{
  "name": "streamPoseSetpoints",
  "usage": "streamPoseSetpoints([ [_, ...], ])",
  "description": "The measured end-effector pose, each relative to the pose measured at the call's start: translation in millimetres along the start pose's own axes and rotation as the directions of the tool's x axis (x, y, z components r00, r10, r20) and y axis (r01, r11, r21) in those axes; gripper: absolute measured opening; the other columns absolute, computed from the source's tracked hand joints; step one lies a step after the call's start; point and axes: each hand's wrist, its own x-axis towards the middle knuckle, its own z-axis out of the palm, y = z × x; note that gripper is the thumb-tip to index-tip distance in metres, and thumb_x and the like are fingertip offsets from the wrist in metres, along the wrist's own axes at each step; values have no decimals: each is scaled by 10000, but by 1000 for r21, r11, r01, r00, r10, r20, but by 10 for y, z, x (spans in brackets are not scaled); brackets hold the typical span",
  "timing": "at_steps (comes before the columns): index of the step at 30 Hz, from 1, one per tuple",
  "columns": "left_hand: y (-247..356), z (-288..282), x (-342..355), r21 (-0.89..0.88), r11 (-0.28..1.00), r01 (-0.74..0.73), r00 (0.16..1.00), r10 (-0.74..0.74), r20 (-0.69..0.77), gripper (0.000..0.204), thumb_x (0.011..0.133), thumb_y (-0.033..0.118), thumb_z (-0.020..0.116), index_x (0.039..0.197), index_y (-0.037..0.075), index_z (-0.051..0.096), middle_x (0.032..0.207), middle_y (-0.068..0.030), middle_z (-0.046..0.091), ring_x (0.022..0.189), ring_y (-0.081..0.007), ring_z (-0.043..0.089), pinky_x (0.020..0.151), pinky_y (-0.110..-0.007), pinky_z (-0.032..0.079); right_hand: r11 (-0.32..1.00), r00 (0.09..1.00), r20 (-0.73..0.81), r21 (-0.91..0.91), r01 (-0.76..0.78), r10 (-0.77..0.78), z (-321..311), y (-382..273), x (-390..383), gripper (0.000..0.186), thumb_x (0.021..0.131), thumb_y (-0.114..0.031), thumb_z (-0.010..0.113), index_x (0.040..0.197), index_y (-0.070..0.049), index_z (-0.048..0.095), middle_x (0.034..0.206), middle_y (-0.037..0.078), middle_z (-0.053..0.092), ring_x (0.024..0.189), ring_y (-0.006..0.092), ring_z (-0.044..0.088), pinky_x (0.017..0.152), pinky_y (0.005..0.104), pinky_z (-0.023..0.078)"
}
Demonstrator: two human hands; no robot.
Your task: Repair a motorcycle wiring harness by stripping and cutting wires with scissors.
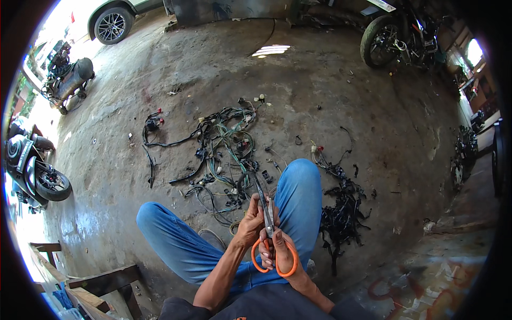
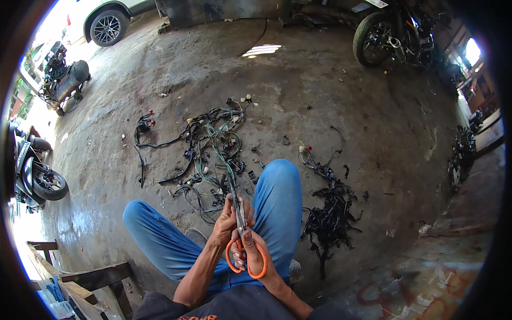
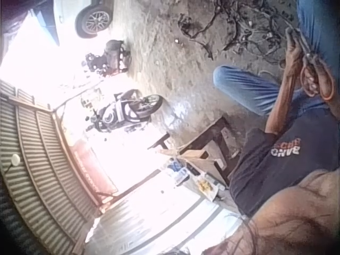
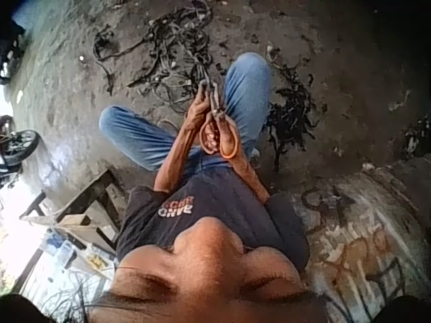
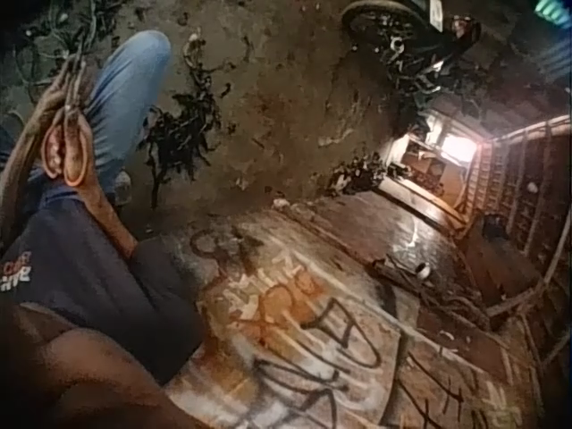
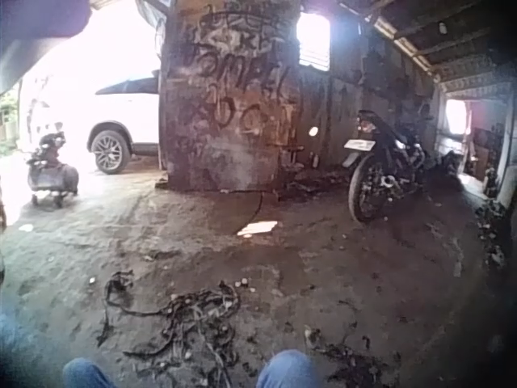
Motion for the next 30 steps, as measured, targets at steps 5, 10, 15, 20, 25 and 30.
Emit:
streamPoseSetpoints([
  [5,81,186,-22,74,997,32,997,-27,-66,337,1054,223,528,1383,266,466,948,-30,506,793,-173,493,724,-333,463,1000,1000,3,10,-24,24,-37,-53,0,607,989,-664,440,1062,-67,522,629,-4,447,448,61,381,417,214,331],
  [10,288,120,-23,263,961,86,995,-68,-78,304,1054,247,533,1341,200,448,896,-20,496,769,-151,474,659,-314,426,998,1000,5,-57,-18,18,-38,-101,-53,588,986,-650,460,1042,-69,533,590,-18,434,400,59,371,372,211,334],
  [15,531,159,-23,438,874,209,978,-180,-107,308,1077,247,501,1334,92,431,1028,-26,552,850,-111,516,767,-295,442,998,999,23,-62,-25,26,-93,-65,-52,591,972,-654,483,1041,-70,535,580,-18,441,387,59,394,356,217,353],
  [20,588,390,216,96,985,147,989,-145,-27,431,1059,466,456,1103,41,508,904,-48,486,812,-197,515,773,-384,457,996,998,45,-69,-49,53,-30,1,-62,553,1003,-605,460,1031,-57,530,598,-31,419,410,47,403,382,199,365],
  [25,440,574,252,93,990,103,960,-75,-268,551,1073,494,382,1240,-11,529,834,-27,443,731,-158,446,661,-320,420,999,999,41,-52,-11,14,-44,45,-71,551,1005,-602,457,1041,-57,527,616,-32,408,429,45,395,393,199,371],
  [30,290,484,186,142,987,75,939,-21,-344,512,1074,497,379,1165,24,552,813,-14,460,689,-137,448,604,-291,404,998,999,41,-51,27,-25,-97,80,-57,528,1018,-577,457,1038,-55,529,624,-27,411,442,47,395,410,208,370],
])
